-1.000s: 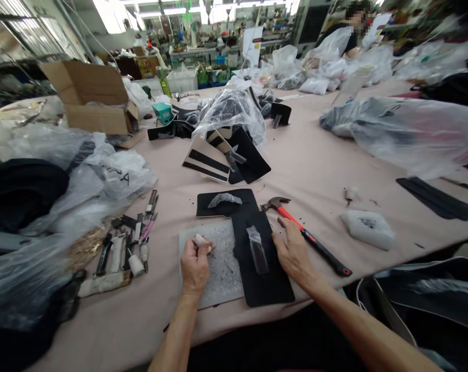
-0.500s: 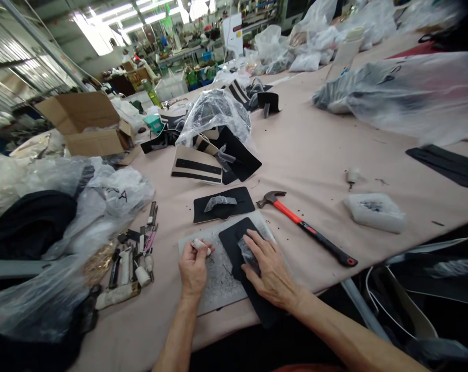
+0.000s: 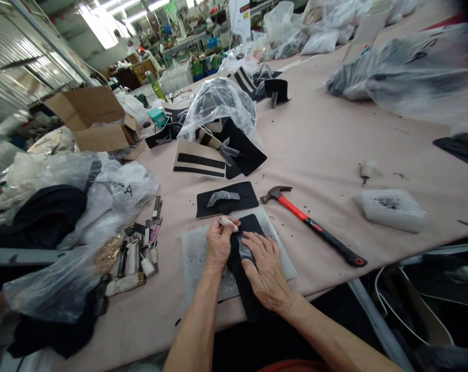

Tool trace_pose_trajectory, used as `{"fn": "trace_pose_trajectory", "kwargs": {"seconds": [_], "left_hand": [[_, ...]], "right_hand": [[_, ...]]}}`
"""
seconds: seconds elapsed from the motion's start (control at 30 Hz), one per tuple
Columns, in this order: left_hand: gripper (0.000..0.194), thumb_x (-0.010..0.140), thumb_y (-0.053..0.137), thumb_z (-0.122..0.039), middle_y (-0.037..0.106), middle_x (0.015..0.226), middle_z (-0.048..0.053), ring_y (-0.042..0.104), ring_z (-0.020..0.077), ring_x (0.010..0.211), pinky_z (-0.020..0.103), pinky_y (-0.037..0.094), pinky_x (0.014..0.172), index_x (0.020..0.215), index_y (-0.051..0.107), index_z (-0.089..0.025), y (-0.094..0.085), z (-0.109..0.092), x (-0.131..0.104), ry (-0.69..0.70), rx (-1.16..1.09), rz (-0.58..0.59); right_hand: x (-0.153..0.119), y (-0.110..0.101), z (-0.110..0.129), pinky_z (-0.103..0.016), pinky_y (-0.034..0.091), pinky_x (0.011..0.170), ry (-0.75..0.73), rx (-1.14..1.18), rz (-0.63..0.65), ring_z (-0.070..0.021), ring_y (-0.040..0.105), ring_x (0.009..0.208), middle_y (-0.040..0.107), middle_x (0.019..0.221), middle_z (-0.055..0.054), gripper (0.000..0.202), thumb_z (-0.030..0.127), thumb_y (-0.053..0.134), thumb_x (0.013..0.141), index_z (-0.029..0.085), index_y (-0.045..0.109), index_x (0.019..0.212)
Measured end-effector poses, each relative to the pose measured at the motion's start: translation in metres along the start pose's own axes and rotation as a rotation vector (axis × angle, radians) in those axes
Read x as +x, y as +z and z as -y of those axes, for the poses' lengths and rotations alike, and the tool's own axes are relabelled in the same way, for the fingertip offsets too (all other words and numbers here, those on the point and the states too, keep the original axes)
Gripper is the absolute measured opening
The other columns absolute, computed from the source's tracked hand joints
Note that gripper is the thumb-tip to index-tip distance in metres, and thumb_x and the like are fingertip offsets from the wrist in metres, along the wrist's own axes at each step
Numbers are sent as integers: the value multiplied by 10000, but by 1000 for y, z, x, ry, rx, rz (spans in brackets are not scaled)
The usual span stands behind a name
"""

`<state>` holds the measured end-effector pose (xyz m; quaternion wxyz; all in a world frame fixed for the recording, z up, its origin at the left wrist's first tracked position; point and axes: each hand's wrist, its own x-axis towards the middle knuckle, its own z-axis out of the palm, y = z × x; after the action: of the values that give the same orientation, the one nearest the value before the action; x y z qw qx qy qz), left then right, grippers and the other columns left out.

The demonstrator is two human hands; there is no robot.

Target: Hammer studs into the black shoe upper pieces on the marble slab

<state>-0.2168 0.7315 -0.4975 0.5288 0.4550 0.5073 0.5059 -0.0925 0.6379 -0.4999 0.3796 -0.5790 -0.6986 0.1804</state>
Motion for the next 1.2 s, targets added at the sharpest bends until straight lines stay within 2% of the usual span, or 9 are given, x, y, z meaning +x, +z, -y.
{"fn": "trace_pose_trajectory", "kwargs": {"seconds": [0.13,0.3,0.63,0.73,0.9,1.0,1.1,1.13,1.2], "left_hand": [[336,832,710,-445,749,948,90,732,226,896,335,579,849,967,582,-165,0,-1,0,20,60,7],[305,860,668,-475,750,901,80,724,220,860,330,562,832,918,604,-182,4,-2,0,45,159,0],[176,886,624,-360,755,889,67,717,196,826,289,556,788,908,622,-185,8,1,1,61,228,-28],[166,873,639,-347,749,856,57,709,186,789,275,555,756,873,614,-183,9,5,1,65,296,-74],[106,864,647,-294,747,860,41,701,174,779,256,549,738,880,620,-192,10,9,-2,147,406,-89],[59,883,613,-245,749,893,33,704,172,805,258,546,762,916,640,-205,10,7,-6,236,476,-58],[65,884,599,-194,748,894,27,703,173,814,262,544,786,918,653,-209,9,2,-8,306,561,-14],[71,880,599,-177,748,892,28,703,175,815,264,544,791,914,654,-208,8,2,-7,325,579,9],[90,871,600,-148,749,893,31,705,181,824,268,543,797,912,655,-207,7,1,-6,354,596,61]], "right_hand": [[0,-1,-2,-524,251,1124,-7,41,15,-274,492,1243,618,1318,-77,379,247,403,966,227,488,1335],[1,2,-1,-516,246,1127,-6,45,0,-266,517,1203,645,1255,-75,307,253,410,976,217,521,1260],[1,1,-1,-498,245,1128,-10,32,-13,-264,522,1199,650,1243,-88,299,264,425,976,203,534,1248],[1,2,0,-512,240,1133,-8,45,-10,-263,520,1202,650,1231,-95,298,260,429,977,192,535,1246],[0,-3,-2,-535,263,1137,-15,99,47,-265,534,1216,631,1277,-95,336,297,435,977,207,522,1289],[7,-24,-22,-470,382,1086,-47,125,25,-254,540,1230,607,1314,-104,343,328,416,993,213,543,1290],[22,-60,-64,-452,440,1023,21,-95,-98,-290,555,1180,619,1239,-160,333,341,436,977,155,594,1204],[27,-73,-80,-466,442,1004,78,-232,-92,-315,559,1158,616,1218,-186,340,341,467,956,129,596,1188],[37,-97,-108,-461,458,924,227,-484,39,-344,581,1084,618,1148,-222,328,324,530,907,95,604,1129]]}}
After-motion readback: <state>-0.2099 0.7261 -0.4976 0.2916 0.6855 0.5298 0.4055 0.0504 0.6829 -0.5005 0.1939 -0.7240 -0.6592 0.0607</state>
